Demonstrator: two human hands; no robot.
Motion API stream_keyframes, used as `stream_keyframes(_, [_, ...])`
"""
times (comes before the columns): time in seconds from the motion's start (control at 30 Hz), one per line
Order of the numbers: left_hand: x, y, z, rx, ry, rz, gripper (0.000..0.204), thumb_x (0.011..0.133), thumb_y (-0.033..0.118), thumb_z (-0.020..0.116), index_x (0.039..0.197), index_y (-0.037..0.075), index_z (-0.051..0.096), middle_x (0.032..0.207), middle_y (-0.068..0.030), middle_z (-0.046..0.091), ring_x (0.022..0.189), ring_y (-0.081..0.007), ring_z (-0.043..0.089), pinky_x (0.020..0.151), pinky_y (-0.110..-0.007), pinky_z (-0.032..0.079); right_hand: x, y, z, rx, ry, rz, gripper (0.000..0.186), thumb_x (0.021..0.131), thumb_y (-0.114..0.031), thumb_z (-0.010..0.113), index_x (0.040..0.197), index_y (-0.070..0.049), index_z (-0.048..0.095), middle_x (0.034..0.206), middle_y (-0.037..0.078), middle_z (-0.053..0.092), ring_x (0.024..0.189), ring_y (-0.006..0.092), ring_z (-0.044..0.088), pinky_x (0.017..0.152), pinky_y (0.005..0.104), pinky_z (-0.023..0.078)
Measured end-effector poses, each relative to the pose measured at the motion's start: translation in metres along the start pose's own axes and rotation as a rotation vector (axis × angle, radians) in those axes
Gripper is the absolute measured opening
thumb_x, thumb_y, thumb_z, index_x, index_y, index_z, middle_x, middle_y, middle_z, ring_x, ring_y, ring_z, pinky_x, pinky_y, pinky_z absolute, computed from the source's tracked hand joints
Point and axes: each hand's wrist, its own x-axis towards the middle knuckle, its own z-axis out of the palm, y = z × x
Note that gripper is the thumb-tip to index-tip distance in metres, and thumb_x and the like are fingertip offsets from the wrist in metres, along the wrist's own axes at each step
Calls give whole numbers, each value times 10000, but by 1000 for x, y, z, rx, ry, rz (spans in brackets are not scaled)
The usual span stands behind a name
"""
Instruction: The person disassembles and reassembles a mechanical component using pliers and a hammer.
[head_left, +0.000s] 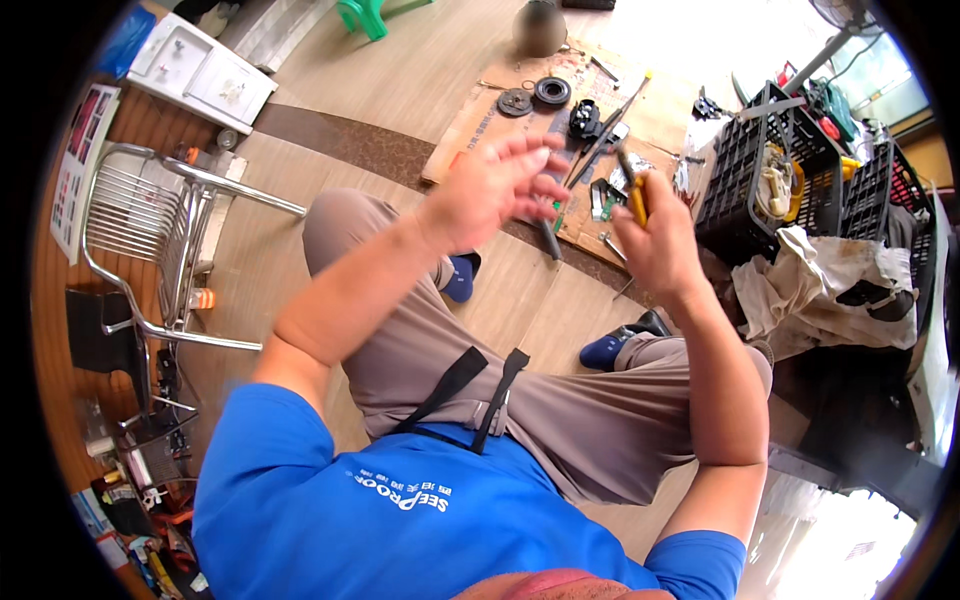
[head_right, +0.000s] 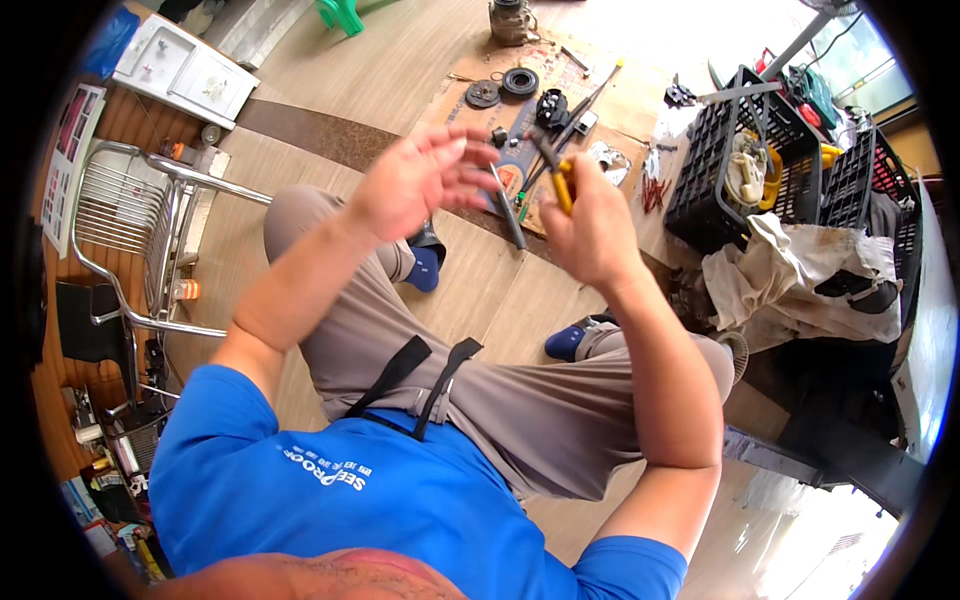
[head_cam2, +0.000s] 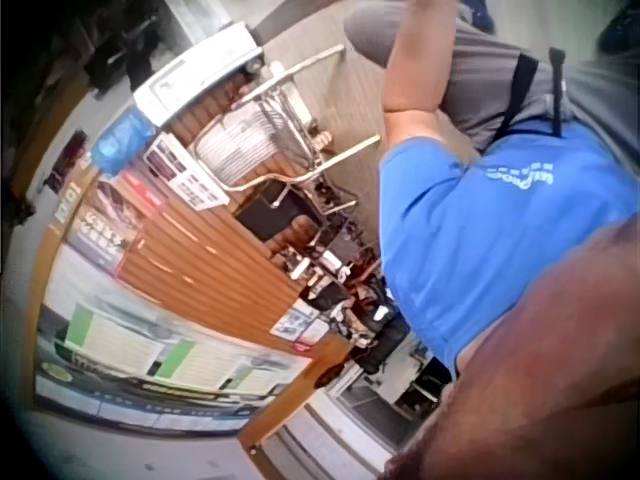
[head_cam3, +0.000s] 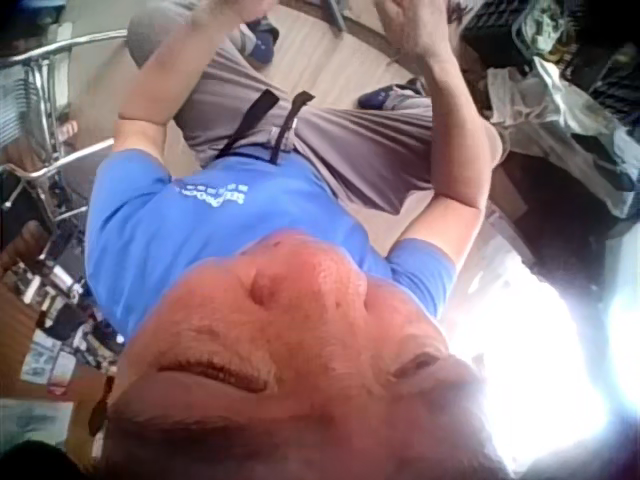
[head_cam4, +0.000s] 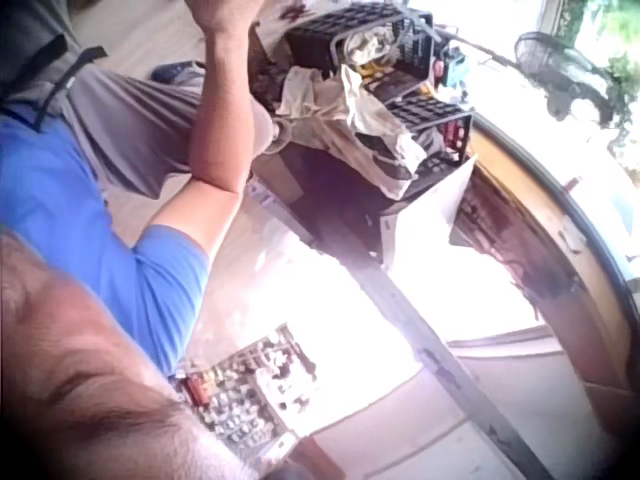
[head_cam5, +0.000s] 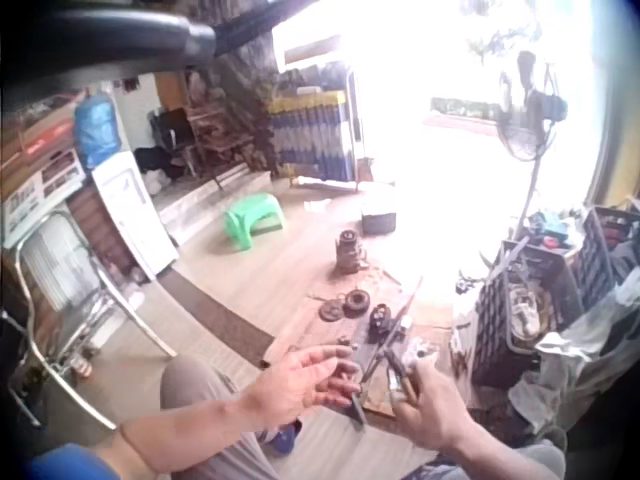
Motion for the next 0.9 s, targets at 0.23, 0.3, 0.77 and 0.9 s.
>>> stream_keyframes(0.23, [-9,-36,-5,-193,-42,-53,347,1044,243,367,1215,-7,536,1049,-132,643,928,-237,666,828,-390,553,-16,5,25,-128,100,-225,272,791,-94,639,1005,-11,493,845,188,562,790,385,578,698,439,470])
stream_keyframes(0.3, [-9,-35,-6,-214,-63,-36,343,1044,243,369,1184,-6,557,1035,-131,646,913,-234,667,822,-391,551,-17,9,30,-183,151,-364,354,734,-65,679,1035,-11,499,890,182,558,818,370,574,717,431,474])
stream_keyframes(0.77, [-7,-32,-5,-99,-78,-63,180,997,156,517,1070,19,607,891,-69,647,785,-182,653,751,-341,556,-12,23,37,-203,168,-436,515,706,-32,684,1169,13,463,1080,222,529,1037,396,512,924,438,424])
stream_keyframes(0.9, [-3,-35,-14,-157,-5,-78,172,990,131,524,1089,18,607,895,-67,648,801,-178,653,762,-329,553,-11,27,37,-143,116,-363,488,732,-27,653,1177,14,457,1088,226,525,1054,396,503,939,442,412])
